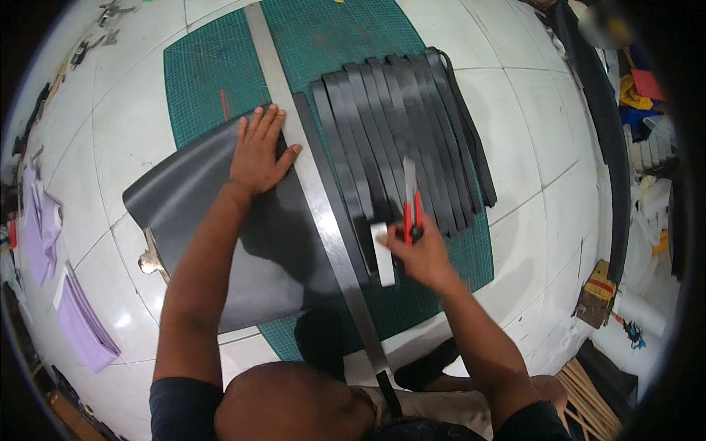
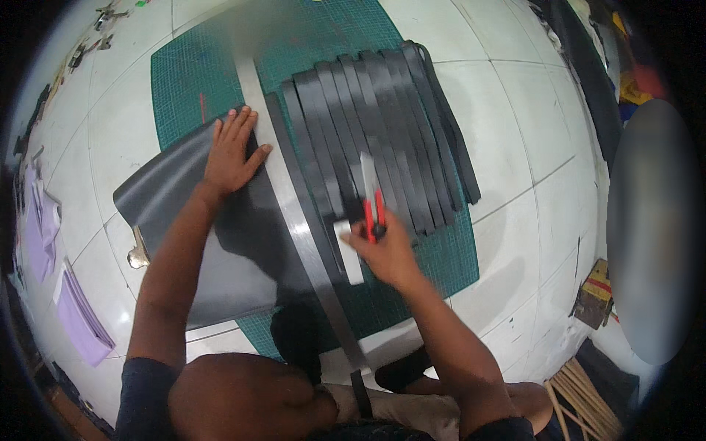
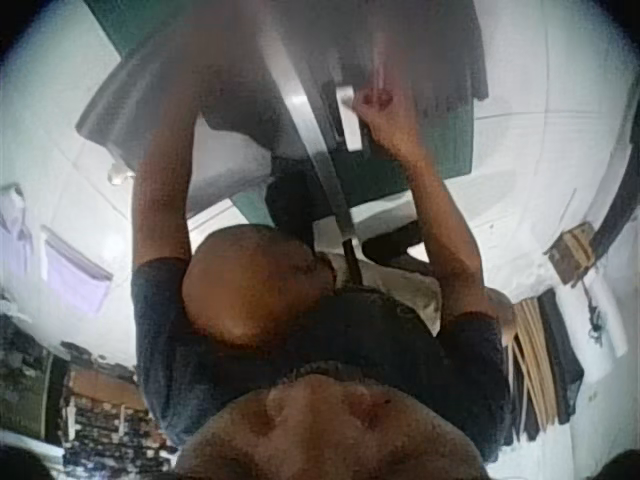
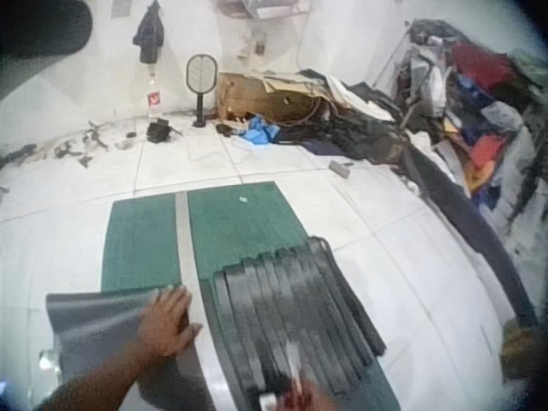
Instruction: The person cuts strips of black material from a roll on a green cutting mat using a utility knife and a long metal ruler to guide the blade.
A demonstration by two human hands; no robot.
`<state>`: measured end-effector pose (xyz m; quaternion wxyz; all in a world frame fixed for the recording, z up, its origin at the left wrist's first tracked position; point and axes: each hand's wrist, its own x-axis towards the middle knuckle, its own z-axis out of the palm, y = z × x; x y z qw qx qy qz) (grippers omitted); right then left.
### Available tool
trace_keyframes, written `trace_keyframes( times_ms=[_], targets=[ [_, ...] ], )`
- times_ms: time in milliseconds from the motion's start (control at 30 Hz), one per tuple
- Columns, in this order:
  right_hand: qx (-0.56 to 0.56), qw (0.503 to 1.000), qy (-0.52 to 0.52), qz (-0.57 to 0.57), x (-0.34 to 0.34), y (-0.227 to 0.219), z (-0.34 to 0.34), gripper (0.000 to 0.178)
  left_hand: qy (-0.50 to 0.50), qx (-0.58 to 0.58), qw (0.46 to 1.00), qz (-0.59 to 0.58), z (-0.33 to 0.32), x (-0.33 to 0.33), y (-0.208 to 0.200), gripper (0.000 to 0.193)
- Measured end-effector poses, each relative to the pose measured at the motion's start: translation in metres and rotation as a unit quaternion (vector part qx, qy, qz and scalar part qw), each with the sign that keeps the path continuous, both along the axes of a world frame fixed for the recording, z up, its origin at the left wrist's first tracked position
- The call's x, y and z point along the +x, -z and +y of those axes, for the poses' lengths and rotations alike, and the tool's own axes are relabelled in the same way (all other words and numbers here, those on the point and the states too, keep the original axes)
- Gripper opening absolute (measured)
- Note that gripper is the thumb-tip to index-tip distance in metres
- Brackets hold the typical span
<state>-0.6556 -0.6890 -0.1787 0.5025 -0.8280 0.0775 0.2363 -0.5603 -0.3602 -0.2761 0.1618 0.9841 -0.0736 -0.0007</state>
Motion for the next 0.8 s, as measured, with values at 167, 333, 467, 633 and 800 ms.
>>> trace_keyframes(
  times_ms=[167,333,467,633,800],
  targets=[
    [-0.001,0.996,0.032,0.080,-0.110,0.038,-0.044,0.043,0.056,0.024,0.995,0.082,-0.003,0.008,-0.028,0.129],
    [-0.028,0.996,0.046,0.075,-0.134,0.049,-0.016,0.041,0.066,0.053,0.990,0.110,-0.004,0.008,-0.035,0.149],
    [-0.055,0.995,0.059,0.052,-0.134,0.052,-0.005,0.039,0.050,0.070,0.990,0.109,-0.004,0.005,-0.034,0.152],
    [-0.069,0.996,0.043,0.029,-0.137,0.058,-0.006,0.035,0.049,0.063,0.993,0.085,-0.004,0.003,-0.033,0.151],
    [-0.007,0.997,0.061,0.044,-0.140,0.064,-0.010,0.034,0.047,0.080,0.992,0.082,-0.008,0.003,-0.037,0.151]
  ],
)
